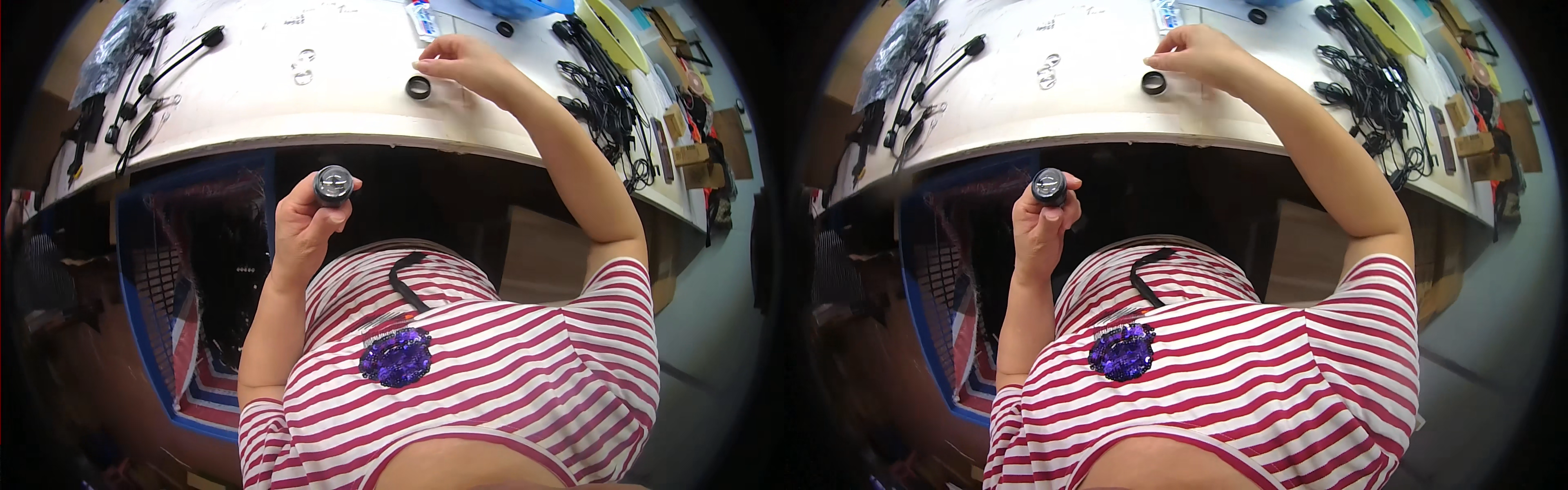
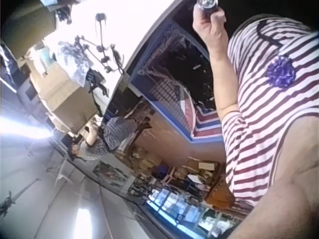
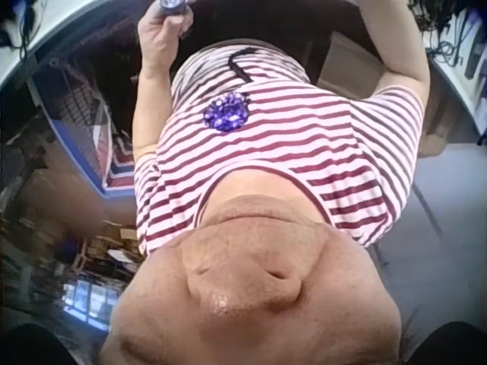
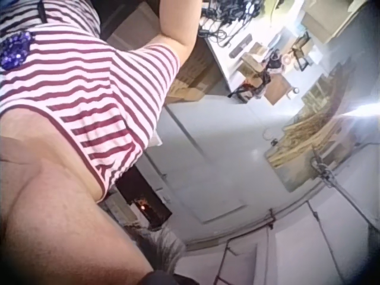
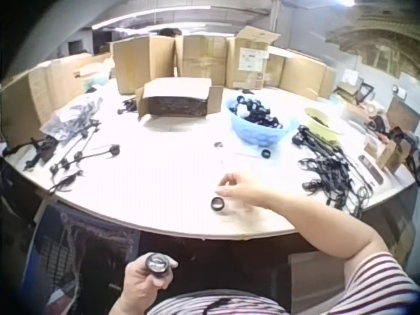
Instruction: The person assembles small electronic components at a workbench. They repeatedly pick up a small cylindrical device, apply adhesive from a tube to its interior, and attach a black circular cap. The person handles multiple units one at a time, placing finished items into a blue bin.
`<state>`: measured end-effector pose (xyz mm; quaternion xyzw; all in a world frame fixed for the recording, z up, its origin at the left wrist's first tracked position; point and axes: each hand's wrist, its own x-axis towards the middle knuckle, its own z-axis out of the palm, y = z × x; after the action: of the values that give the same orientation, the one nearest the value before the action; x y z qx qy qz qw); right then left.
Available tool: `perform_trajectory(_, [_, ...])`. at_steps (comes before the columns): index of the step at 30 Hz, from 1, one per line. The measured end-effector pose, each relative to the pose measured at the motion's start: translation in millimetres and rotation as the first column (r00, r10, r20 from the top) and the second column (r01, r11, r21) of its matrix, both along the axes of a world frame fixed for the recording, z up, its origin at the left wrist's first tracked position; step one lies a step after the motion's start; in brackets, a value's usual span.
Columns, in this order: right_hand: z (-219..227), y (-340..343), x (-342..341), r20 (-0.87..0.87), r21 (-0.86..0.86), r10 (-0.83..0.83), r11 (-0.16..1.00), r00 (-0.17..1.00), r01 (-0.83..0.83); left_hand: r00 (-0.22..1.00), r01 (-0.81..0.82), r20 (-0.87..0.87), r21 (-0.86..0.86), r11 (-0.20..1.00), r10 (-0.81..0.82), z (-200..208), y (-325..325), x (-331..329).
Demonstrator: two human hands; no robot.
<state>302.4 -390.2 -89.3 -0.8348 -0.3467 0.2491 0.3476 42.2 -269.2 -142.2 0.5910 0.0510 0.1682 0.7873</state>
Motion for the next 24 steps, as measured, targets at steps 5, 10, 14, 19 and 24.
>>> perform_trajectory(5, [-6, -9, -15, 0.472, 0.040, 0.195, 0.969, 0.860, -0.242, 1.000, 0.023, 0.015, 0.020, 1.000, -0.023, -2, 2, 0])
perform_trajectory(10, [34, -12, -78, 0.105, 0.169, 0.257, 0.948, 0.961, -0.271, 0.997, 0.067, -0.056, 0.106, 0.992, -0.062, -6, -1, 0])
perform_trajectory(14, [33, -10, -105, 0.292, 0.282, 0.442, 0.807, 0.848, -0.518, 0.996, 0.080, -0.047, 0.082, 0.993, -0.077, -12, -4, -1])
perform_trajectory(19, [30, -8, -115, 0.363, 0.255, 0.454, 0.792, 0.814, -0.555, 0.992, 0.115, -0.062, 0.097, 0.989, -0.110, -8, -5, -4])
perform_trajectory(24, [34, -10, -122, 0.346, 0.120, 0.432, 0.860, 0.833, -0.496, 0.989, 0.110, -0.110, 0.134, 0.985, -0.095, -3, -7, -6])
